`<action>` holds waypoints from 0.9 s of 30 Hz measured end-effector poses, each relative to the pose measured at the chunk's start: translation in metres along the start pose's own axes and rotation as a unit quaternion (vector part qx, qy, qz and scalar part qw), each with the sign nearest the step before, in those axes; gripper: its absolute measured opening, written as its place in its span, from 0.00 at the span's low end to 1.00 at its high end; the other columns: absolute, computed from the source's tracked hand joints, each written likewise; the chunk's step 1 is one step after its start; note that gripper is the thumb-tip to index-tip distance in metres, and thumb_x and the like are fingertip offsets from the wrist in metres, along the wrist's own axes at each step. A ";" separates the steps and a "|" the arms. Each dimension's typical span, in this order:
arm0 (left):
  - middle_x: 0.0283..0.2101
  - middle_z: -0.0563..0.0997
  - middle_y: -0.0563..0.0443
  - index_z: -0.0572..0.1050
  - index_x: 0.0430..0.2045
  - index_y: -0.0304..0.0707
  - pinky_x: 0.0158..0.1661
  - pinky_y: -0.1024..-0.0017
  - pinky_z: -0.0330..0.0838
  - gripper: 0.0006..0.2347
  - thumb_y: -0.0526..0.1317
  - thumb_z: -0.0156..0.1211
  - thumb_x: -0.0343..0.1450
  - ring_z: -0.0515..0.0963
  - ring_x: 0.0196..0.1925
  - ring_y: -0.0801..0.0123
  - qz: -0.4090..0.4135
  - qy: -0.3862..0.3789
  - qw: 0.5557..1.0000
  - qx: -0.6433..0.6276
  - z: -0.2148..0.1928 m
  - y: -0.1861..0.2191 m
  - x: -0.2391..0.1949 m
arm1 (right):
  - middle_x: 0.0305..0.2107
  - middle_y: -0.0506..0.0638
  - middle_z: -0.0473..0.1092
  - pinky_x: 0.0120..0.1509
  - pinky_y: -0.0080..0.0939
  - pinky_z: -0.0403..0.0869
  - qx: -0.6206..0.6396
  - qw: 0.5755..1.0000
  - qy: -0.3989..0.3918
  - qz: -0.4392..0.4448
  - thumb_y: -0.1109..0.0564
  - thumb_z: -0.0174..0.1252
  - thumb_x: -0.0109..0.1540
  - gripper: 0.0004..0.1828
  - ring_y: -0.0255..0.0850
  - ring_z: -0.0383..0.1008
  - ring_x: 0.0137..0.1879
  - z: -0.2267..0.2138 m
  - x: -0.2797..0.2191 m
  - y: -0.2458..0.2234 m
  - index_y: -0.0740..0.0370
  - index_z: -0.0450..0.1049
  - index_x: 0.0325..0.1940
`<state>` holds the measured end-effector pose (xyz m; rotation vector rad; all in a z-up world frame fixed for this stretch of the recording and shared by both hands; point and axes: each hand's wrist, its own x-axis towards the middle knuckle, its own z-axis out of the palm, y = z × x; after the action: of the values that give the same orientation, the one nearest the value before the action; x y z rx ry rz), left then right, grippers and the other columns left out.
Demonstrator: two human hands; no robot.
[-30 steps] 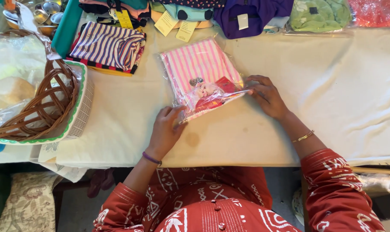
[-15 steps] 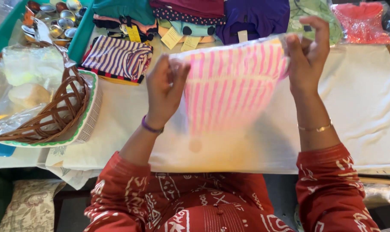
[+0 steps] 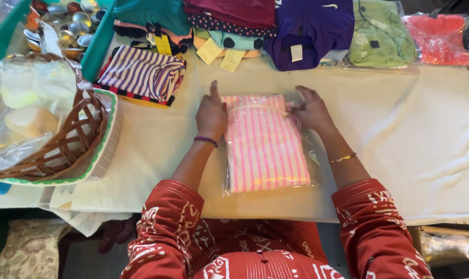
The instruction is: Folding various items of clothing and placing them into clear plastic poly bags for shipment.
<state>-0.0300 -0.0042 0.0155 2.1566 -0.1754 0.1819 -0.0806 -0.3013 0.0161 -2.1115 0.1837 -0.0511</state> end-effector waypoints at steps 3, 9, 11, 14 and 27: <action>0.58 0.74 0.34 0.58 0.70 0.38 0.50 0.46 0.70 0.29 0.43 0.57 0.72 0.76 0.55 0.45 0.055 -0.003 0.958 0.281 0.021 0.025 -0.005 | 0.66 0.66 0.60 0.58 0.60 0.69 -0.360 0.915 0.127 -0.127 0.46 0.67 0.57 0.40 0.62 0.67 0.63 0.016 0.004 -0.007 0.55 0.62 0.70; 0.75 0.57 0.40 0.60 0.69 0.38 0.69 0.42 0.41 0.25 0.48 0.42 0.76 0.53 0.77 0.49 0.203 -0.021 0.941 0.269 0.074 0.034 -0.032 | 0.78 0.56 0.45 0.74 0.71 0.51 -0.365 0.905 0.039 -0.216 0.46 0.45 0.71 0.33 0.55 0.46 0.81 0.077 -0.003 0.000 0.55 0.52 0.80; 0.75 0.59 0.45 0.61 0.69 0.39 0.72 0.42 0.41 0.26 0.50 0.42 0.75 0.54 0.77 0.55 0.171 -0.042 0.948 0.264 0.079 0.028 -0.039 | 0.78 0.52 0.43 0.76 0.71 0.46 -0.409 0.894 0.030 -0.181 0.47 0.46 0.65 0.37 0.52 0.41 0.81 0.082 -0.011 -0.005 0.49 0.50 0.80; 0.74 0.60 0.45 0.62 0.69 0.38 0.73 0.43 0.40 0.26 0.50 0.42 0.76 0.54 0.78 0.56 0.178 -0.040 0.949 0.257 0.077 0.028 -0.044 | 0.78 0.51 0.45 0.77 0.71 0.46 -0.416 0.890 0.039 -0.183 0.48 0.47 0.65 0.38 0.51 0.43 0.82 0.082 -0.017 -0.006 0.48 0.51 0.80; 0.75 0.57 0.42 0.58 0.70 0.36 0.71 0.41 0.37 0.29 0.53 0.41 0.74 0.51 0.78 0.53 0.147 -0.095 0.956 0.237 0.074 0.026 -0.041 | 0.78 0.49 0.44 0.77 0.69 0.45 -0.373 0.915 0.005 -0.157 0.46 0.43 0.67 0.35 0.50 0.41 0.82 0.086 -0.011 0.001 0.45 0.49 0.80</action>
<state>-0.0705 -0.0772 -0.0126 2.6191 -0.6190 0.2019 -0.0819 -0.2274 -0.0289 -2.8893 -0.1665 -0.2111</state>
